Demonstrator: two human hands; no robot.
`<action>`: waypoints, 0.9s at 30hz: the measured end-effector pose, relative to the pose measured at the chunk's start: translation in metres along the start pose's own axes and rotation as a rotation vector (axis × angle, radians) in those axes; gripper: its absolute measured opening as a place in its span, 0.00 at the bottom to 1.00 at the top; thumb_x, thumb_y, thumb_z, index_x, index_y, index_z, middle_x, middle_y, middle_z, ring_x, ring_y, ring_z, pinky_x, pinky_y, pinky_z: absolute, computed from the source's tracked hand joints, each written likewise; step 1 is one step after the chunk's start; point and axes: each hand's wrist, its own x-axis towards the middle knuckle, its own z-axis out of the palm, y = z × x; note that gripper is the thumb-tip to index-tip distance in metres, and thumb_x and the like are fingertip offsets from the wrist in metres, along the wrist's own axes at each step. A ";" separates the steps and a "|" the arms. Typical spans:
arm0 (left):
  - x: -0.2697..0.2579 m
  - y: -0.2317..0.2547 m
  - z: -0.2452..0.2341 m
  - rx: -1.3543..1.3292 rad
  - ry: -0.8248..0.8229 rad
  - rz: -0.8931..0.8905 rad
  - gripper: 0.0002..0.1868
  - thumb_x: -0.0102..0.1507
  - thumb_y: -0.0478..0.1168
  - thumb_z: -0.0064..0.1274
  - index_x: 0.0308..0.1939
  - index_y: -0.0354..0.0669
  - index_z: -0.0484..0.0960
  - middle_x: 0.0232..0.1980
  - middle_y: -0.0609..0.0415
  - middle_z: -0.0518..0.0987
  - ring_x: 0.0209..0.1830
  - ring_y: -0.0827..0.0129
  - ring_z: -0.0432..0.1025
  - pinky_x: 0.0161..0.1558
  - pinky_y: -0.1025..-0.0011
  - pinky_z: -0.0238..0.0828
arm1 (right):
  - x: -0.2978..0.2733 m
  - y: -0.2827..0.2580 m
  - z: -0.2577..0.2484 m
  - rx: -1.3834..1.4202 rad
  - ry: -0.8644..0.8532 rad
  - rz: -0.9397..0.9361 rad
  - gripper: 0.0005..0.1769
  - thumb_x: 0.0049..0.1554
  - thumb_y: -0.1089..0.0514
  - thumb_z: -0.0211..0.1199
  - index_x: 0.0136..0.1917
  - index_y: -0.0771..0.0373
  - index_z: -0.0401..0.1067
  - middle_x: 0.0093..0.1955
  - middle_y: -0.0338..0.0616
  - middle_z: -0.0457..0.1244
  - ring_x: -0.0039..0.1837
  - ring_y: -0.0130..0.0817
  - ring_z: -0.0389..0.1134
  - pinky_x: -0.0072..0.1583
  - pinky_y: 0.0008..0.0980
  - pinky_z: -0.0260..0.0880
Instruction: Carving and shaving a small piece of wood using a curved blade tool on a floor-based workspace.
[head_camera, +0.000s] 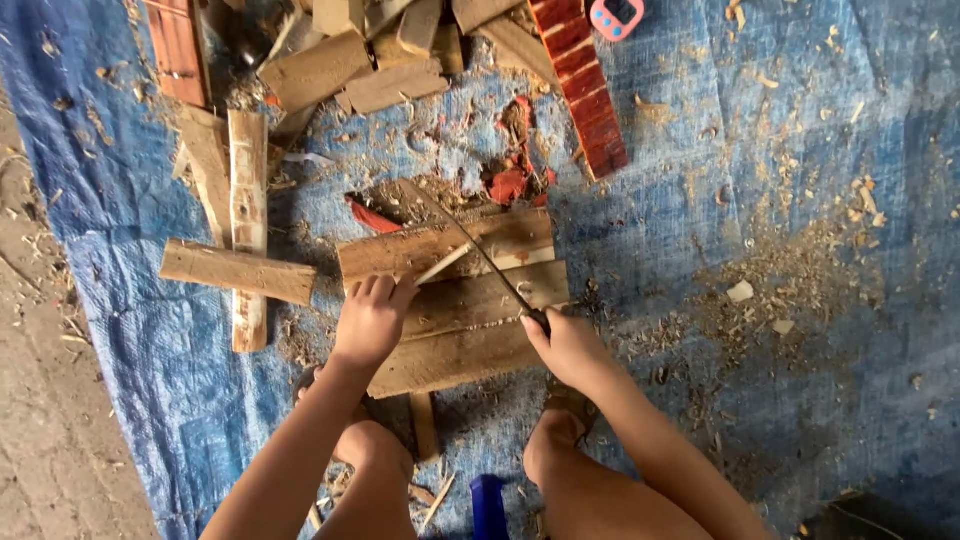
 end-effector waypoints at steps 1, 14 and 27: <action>0.002 0.002 -0.005 -0.005 -0.006 -0.005 0.09 0.65 0.45 0.57 0.46 0.48 0.85 0.31 0.55 0.73 0.35 0.61 0.76 0.36 0.69 0.75 | -0.003 -0.001 -0.005 -0.002 -0.008 0.004 0.29 0.68 0.39 0.43 0.35 0.59 0.66 0.19 0.40 0.56 0.20 0.29 0.56 0.26 0.25 0.55; 0.002 -0.001 -0.006 -0.034 -0.030 -0.010 0.10 0.66 0.45 0.57 0.47 0.46 0.85 0.30 0.56 0.70 0.33 0.63 0.73 0.37 0.68 0.69 | 0.015 0.020 0.006 0.963 -0.424 0.045 0.30 0.69 0.42 0.43 0.40 0.68 0.67 0.21 0.48 0.56 0.20 0.35 0.60 0.28 0.36 0.67; 0.002 -0.002 -0.007 -0.038 -0.003 0.004 0.10 0.66 0.43 0.56 0.48 0.44 0.84 0.31 0.55 0.71 0.33 0.61 0.73 0.38 0.67 0.69 | -0.003 -0.010 0.008 -0.106 0.141 -0.026 0.30 0.66 0.34 0.46 0.44 0.62 0.70 0.28 0.49 0.67 0.33 0.44 0.72 0.33 0.36 0.69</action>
